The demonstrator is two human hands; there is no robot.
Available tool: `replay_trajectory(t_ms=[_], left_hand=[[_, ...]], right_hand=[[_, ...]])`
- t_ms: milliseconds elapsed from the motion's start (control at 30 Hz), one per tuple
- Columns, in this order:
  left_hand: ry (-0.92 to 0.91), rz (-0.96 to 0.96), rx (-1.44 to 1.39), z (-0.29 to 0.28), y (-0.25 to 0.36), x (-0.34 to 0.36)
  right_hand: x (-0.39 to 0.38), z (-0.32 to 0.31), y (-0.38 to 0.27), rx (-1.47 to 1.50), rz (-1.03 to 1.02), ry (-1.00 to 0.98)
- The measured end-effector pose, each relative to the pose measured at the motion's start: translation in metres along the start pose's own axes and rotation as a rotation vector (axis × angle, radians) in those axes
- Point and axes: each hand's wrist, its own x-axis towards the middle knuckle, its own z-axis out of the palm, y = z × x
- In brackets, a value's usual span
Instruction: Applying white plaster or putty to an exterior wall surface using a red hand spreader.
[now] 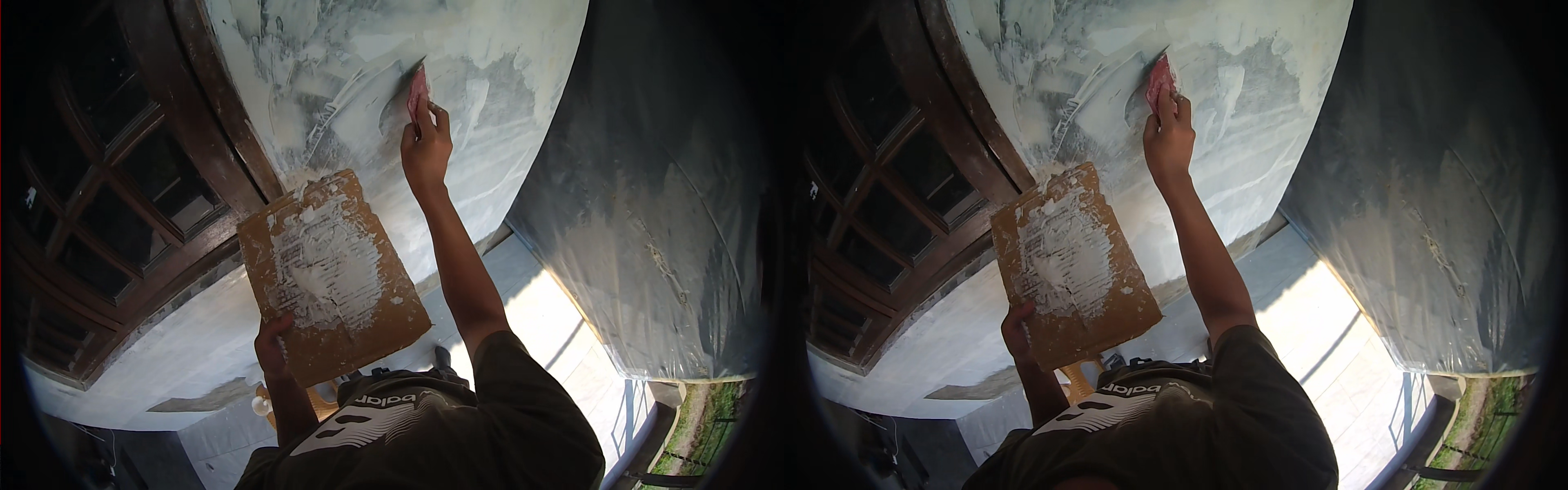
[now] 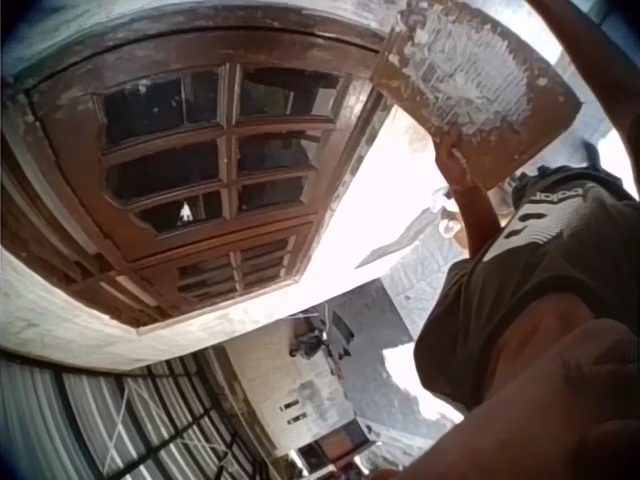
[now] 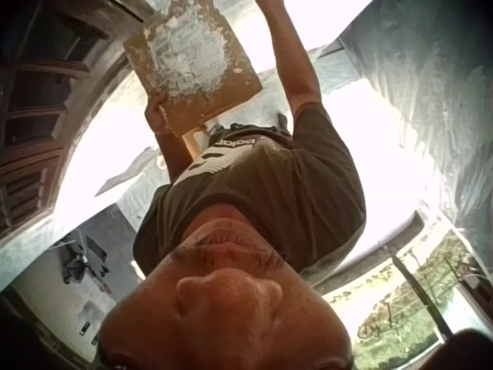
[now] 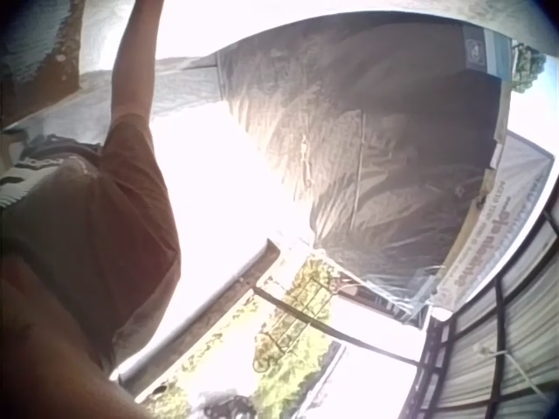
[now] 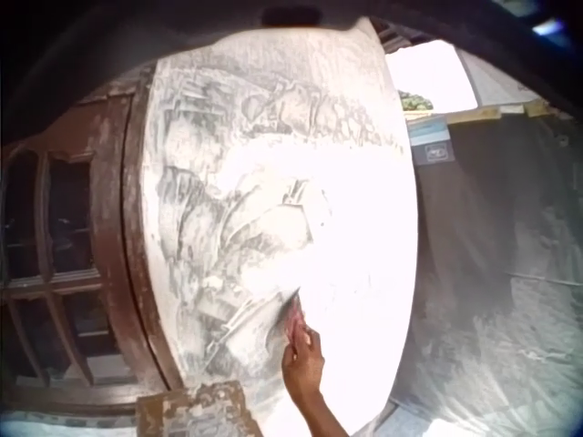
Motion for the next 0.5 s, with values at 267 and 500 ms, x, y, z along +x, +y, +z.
replay_trajectory(t_ms=[267, 500], left_hand=[[0.077, 0.001, 0.045, 0.025, -0.033, 0.018], [0.159, 0.023, 0.097, 0.018, -0.03, -0.002]], right_hand=[[-0.048, 0.036, 0.022, 0.087, 0.116, -0.171], [-0.109, 0.019, 0.007, 0.079, 0.079, -0.299]])
